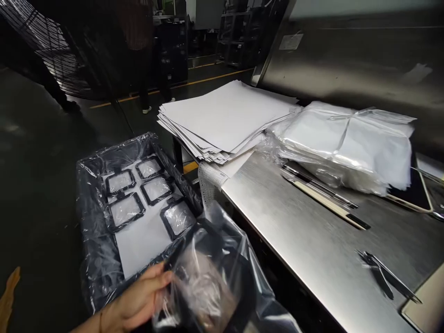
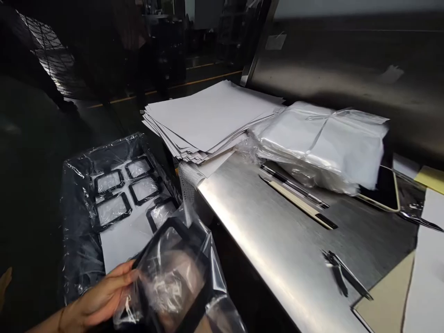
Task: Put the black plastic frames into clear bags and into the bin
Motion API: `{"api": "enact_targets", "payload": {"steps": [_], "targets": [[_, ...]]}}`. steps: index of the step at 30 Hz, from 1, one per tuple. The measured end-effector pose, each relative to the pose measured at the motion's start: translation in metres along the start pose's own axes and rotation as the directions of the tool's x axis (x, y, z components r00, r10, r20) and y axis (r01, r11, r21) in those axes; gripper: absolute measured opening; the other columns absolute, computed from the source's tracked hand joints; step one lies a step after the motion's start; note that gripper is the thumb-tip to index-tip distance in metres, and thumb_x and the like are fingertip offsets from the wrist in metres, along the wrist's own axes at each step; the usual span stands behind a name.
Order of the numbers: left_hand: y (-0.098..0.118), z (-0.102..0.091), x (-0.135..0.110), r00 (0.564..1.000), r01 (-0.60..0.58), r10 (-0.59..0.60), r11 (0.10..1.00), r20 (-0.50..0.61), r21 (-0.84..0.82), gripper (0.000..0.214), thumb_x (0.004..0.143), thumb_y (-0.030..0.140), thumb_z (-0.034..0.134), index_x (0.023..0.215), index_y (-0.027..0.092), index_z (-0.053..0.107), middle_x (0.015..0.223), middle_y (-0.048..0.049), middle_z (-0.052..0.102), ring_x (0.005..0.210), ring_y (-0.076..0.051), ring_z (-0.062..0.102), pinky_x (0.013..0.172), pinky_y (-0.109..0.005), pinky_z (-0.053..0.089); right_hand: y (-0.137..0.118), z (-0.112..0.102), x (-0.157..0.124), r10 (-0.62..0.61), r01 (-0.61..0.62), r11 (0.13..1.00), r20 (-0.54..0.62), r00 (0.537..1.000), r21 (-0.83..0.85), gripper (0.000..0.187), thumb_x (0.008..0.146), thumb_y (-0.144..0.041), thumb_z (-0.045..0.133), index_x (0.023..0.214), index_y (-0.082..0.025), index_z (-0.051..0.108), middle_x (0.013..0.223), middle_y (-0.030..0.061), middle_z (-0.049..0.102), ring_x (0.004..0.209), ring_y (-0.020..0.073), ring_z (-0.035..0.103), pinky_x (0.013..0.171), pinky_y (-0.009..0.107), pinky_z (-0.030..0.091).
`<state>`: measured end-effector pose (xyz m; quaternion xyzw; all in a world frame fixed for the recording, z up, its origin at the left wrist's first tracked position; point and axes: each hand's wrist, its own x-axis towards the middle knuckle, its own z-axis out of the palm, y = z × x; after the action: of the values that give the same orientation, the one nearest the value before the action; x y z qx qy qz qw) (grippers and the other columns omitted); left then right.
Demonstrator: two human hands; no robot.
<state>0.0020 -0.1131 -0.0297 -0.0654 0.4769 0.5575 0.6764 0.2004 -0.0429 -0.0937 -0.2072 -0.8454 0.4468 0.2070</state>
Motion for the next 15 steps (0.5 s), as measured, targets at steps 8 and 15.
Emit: {"api": "enact_targets", "payload": {"steps": [8,15], "targets": [[0.129,-0.101,0.003,0.900,-0.215,0.333,0.901,-0.281,0.377,0.013,0.081,0.005,0.045,0.076,0.010,0.056,0.062,0.0042,0.061,0.058,-0.008,0.059,0.057,-0.021,0.049,0.028,-0.019,-0.002,-0.138,0.139,0.986,0.016,0.990,-0.092,0.035,0.078,-0.008,0.041,0.110,-0.019,0.052,0.116,0.0138,0.053,0.106,0.0223,0.051,0.085,0.035,0.046],[0.113,-0.152,0.054,0.861,0.176,0.188,0.763,-0.473,0.622,0.016,0.077,0.017,0.054,0.063,0.011,0.051,0.051,0.0070,0.048,0.043,-0.006,0.048,0.043,-0.021,0.044,0.037,-0.034,-0.005,0.078,-0.088,0.987,-0.074,0.994,-0.133,0.025,0.081,-0.018,0.043,0.098,-0.020,0.061,0.101,0.0099,0.062,0.094,0.0186,0.059,0.080,0.028,0.049]]}}
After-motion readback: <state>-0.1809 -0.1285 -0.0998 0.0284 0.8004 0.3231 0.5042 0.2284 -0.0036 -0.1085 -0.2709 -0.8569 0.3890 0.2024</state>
